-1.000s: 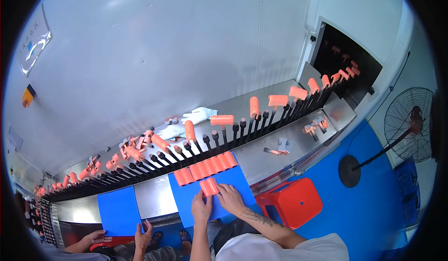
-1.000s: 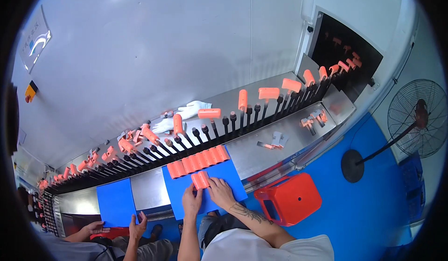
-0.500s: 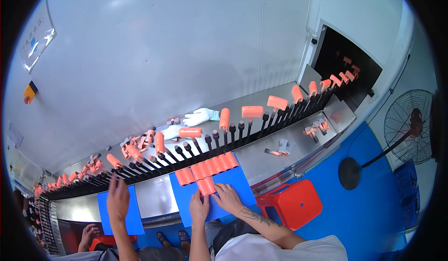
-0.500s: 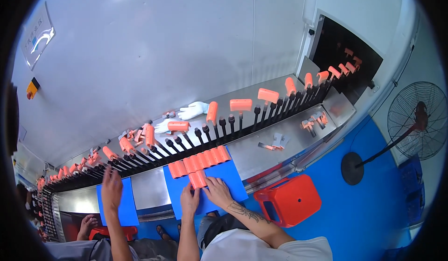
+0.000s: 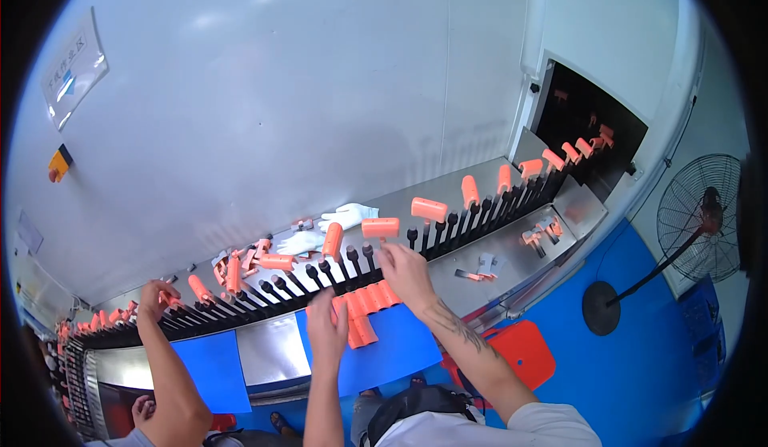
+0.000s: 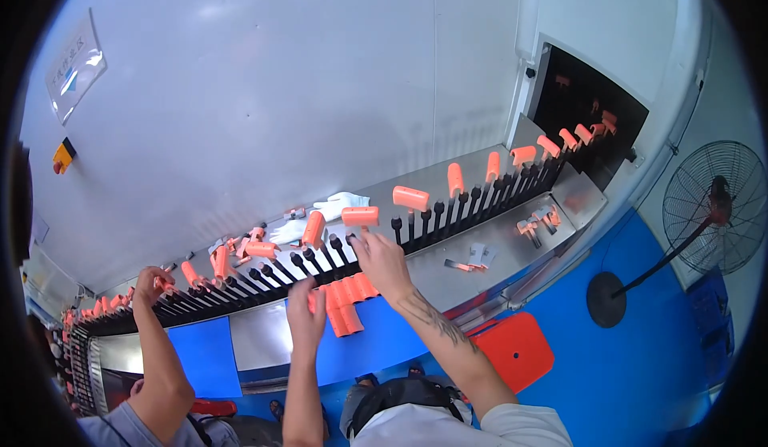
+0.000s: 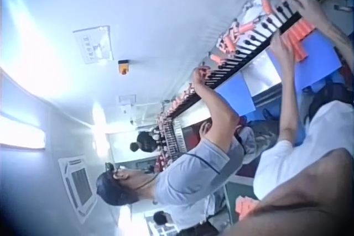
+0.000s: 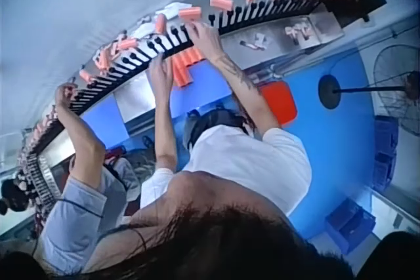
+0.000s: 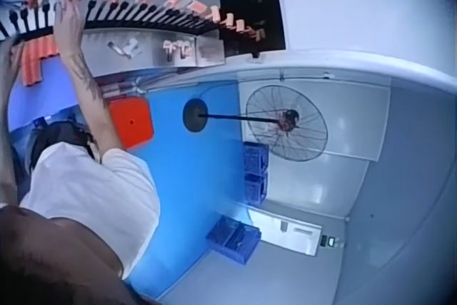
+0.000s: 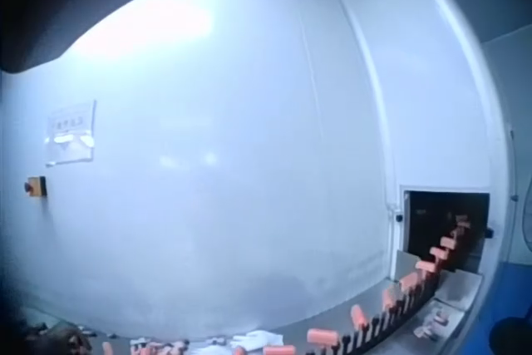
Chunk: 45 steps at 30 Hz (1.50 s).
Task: Sort and arrange orange components from a conveyor rack onto a blue tray in a factory setting.
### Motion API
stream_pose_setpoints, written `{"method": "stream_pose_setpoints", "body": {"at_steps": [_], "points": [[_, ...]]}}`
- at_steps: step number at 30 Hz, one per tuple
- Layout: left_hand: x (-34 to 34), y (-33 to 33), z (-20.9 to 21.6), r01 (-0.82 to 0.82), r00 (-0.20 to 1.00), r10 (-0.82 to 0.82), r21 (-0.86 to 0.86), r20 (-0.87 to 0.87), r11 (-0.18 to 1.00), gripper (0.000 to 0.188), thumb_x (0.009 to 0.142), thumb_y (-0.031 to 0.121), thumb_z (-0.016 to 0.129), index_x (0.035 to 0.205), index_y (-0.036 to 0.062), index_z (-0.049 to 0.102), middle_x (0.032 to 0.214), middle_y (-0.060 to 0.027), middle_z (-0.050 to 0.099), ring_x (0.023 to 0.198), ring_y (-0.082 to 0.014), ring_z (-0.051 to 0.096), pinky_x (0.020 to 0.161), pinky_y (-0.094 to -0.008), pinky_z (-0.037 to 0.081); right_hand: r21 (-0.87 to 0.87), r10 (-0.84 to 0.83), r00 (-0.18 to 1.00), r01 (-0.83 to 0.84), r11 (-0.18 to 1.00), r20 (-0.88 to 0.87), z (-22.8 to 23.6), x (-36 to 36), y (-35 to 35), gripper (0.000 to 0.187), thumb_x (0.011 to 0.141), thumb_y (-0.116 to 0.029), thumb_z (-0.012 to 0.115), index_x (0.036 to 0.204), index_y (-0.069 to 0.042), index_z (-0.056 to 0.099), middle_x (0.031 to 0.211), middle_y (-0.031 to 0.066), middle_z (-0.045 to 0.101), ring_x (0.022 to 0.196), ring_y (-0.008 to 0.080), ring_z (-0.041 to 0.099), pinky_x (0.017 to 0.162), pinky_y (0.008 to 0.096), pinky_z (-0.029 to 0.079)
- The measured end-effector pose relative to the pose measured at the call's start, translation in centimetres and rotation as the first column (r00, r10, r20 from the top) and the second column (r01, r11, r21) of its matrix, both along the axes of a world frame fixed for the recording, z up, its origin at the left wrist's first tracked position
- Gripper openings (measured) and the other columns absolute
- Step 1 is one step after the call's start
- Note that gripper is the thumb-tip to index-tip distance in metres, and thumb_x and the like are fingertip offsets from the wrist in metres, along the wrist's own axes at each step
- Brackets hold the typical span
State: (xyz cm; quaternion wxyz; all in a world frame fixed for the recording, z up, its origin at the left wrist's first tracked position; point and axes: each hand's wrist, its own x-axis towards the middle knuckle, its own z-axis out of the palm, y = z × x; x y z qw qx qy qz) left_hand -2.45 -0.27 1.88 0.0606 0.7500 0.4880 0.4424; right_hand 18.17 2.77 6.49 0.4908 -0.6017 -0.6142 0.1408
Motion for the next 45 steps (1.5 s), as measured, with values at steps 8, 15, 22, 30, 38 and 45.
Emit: {"method": "stream_pose_setpoints", "body": {"at_steps": [8, 15, 22, 30, 38, 45], "points": [[-3.1, 10.0, 7.6, -0.302, 0.899, 0.182, -0.263, -0.399, 0.916, 0.051, 0.084, 0.047, 0.066, 0.077, -0.0028, 0.072, 0.07, -0.0239, 0.066, 0.072, -0.038, 0.069, 0.071, -0.0469, 0.053, -0.09, 0.052, 0.952, -0.026, 0.996, 0.3, 2.3, -2.7, 4.5, 0.04, 0.085, -0.039, 0.072, 0.087, 0.001, 0.069, 0.083, 0.0195, 0.068, 0.08, 0.0368, 0.067, 0.073, 0.0448, 0.054], [-2.6, 5.6, 10.4, -0.258, 0.782, 0.258, 0.082, -0.567, 0.963, 0.034, 0.082, 0.017, 0.072, 0.11, 0.0005, 0.063, 0.09, -0.0184, 0.069, 0.085, -0.0343, 0.069, 0.07, -0.0435, 0.056, -0.106, 0.219, 0.801, -0.193, 0.976, 0.558, 4.2, -5.6, 5.5, 0.016, 0.072, -0.015, 0.074, 0.085, -0.006, 0.072, 0.086, 0.0194, 0.07, 0.085, 0.0345, 0.071, 0.072, 0.0442, 0.057], [-7.1, -3.8, -1.2, -0.256, 0.953, 0.289, -0.275, 0.085, 0.927, 0.03, 0.084, 0.021, 0.077, 0.102, -0.0012, 0.069, 0.083, -0.0114, 0.064, 0.067, -0.0209, 0.056, 0.063, -0.0344, 0.048, -0.034, 0.272, 0.941, -0.284, 0.958, -0.203, 4.2, -6.9, 4.6, 0.034, 0.086, -0.029, 0.07, 0.103, 0.001, 0.07, 0.075, 0.0156, 0.069, 0.07, 0.027, 0.07, 0.065, 0.0378, 0.052], [-4.6, -7.3, -12.5, -0.364, 0.931, 0.321, -0.44, -0.172, 0.821, 0.05, 0.087, 0.032, 0.071, 0.118, -0.0065, 0.063, 0.097, -0.0251, 0.066, 0.085, -0.0395, 0.066, 0.075, -0.0454, 0.053, -0.144, 0.039, 0.95, -0.088, 0.986, -0.31, -15.0, -4.3, -9.2, 0.036, 0.079, -0.012, 0.079, 0.111, 0.001, 0.068, 0.107, 0.0161, 0.068, 0.1, 0.0316, 0.067, 0.086, 0.0363, 0.054], [-3.1, -5.9, -15.7, -0.102, 0.931, 0.289, -0.6, 0.223, 0.793, 0.052, 0.089, 0.022, 0.071, 0.129, -0.007, 0.055, 0.107, -0.0207, 0.065, 0.077, -0.0245, 0.065, 0.07, -0.0342, 0.054, -0.184, 0.155, 0.988, -0.152, 0.971, 0.003, -20.3, -2.3, -10.2, 0.046, 0.082, -0.02, 0.075, 0.122, -0.002, 0.06, 0.123, 0.0146, 0.057, 0.115, 0.0343, 0.056, 0.096, 0.0415, 0.048], [-3.1, -5.2, -15.7, -0.118, 0.946, 0.269, -0.578, 0.182, 0.807, 0.045, 0.089, 0.017, 0.071, 0.125, -0.0067, 0.059, 0.095, -0.0161, 0.066, 0.071, -0.0181, 0.062, 0.066, -0.0303, 0.053, -0.206, 0.171, 0.984, -0.158, 0.966, 0.044, -19.9, -1.6, -8.8, 0.044, 0.081, -0.025, 0.077, 0.117, -0.003, 0.063, 0.12, 0.0122, 0.061, 0.111, 0.0319, 0.059, 0.095, 0.0399, 0.049]]}}
